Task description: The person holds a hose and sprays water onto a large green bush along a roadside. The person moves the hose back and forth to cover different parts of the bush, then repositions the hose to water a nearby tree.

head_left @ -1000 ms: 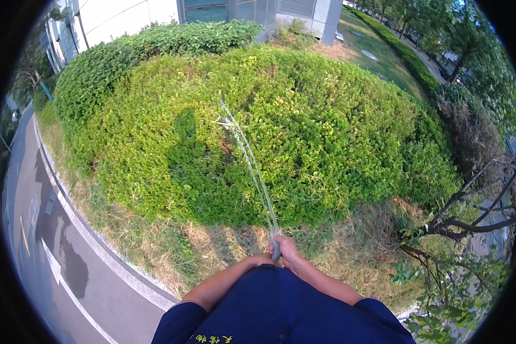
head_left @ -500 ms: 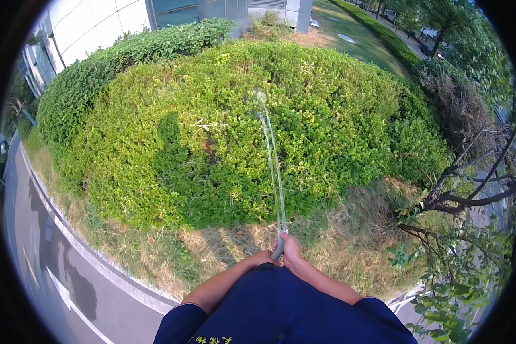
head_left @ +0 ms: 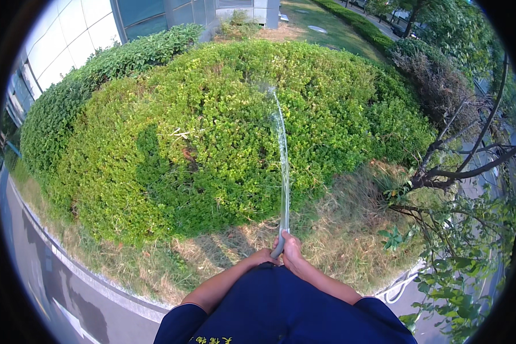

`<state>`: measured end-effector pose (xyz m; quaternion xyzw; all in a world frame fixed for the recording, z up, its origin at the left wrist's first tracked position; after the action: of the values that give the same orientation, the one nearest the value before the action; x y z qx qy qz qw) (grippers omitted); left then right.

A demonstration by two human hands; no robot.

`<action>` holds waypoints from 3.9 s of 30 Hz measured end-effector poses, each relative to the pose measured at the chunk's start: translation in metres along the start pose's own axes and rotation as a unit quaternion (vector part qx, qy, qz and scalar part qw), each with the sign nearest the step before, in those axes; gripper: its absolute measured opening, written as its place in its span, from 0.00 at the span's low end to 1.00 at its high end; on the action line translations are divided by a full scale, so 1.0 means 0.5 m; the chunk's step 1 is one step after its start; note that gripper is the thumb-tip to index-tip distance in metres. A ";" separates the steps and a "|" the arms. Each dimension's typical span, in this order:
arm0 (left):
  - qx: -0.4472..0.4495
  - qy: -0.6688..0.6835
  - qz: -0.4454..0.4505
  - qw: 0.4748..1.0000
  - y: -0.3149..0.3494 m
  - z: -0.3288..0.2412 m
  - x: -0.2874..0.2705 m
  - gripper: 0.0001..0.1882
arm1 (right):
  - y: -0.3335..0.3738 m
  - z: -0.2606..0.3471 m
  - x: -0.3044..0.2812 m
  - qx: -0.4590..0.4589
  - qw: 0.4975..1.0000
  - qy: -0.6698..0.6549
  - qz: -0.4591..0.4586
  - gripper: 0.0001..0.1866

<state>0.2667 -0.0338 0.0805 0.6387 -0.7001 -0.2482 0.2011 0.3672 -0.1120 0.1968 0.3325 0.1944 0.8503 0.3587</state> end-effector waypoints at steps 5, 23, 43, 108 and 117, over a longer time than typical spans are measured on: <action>0.024 0.015 0.002 1.000 0.001 0.001 0.001 0.25 | 0.008 0.002 0.003 -0.018 1.000 0.012 0.001 0.16; 0.050 0.156 0.003 0.987 0.005 0.114 0.009 0.19 | -0.010 -0.031 0.061 0.067 0.989 0.077 0.106 0.15; 0.047 0.149 0.009 0.988 -0.020 0.164 0.018 0.25 | -0.027 -0.057 0.056 0.055 0.983 0.112 0.132 0.15; 0.163 0.524 -0.096 0.831 0.171 -0.227 -0.074 0.24 | -0.019 -0.076 0.031 0.088 0.858 0.361 0.356 0.25; 0.173 0.519 -0.114 0.830 0.166 -0.229 -0.068 0.24 | -0.042 -0.125 0.017 0.022 0.843 0.420 0.337 0.29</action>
<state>0.2730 -0.0055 0.2232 0.7730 -0.4468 0.2238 0.3908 0.3291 -0.0974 0.1445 -0.0036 0.2210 0.9725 -0.0729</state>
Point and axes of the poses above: each hand's wrist, its own y-axis away from the middle knuckle, its own x-axis out of the palm, z = x × y, the point moved 2 cm from there along -y, towards the middle knuckle, and after that the axes turned 9 degrees about z, right-handed, at the moved point
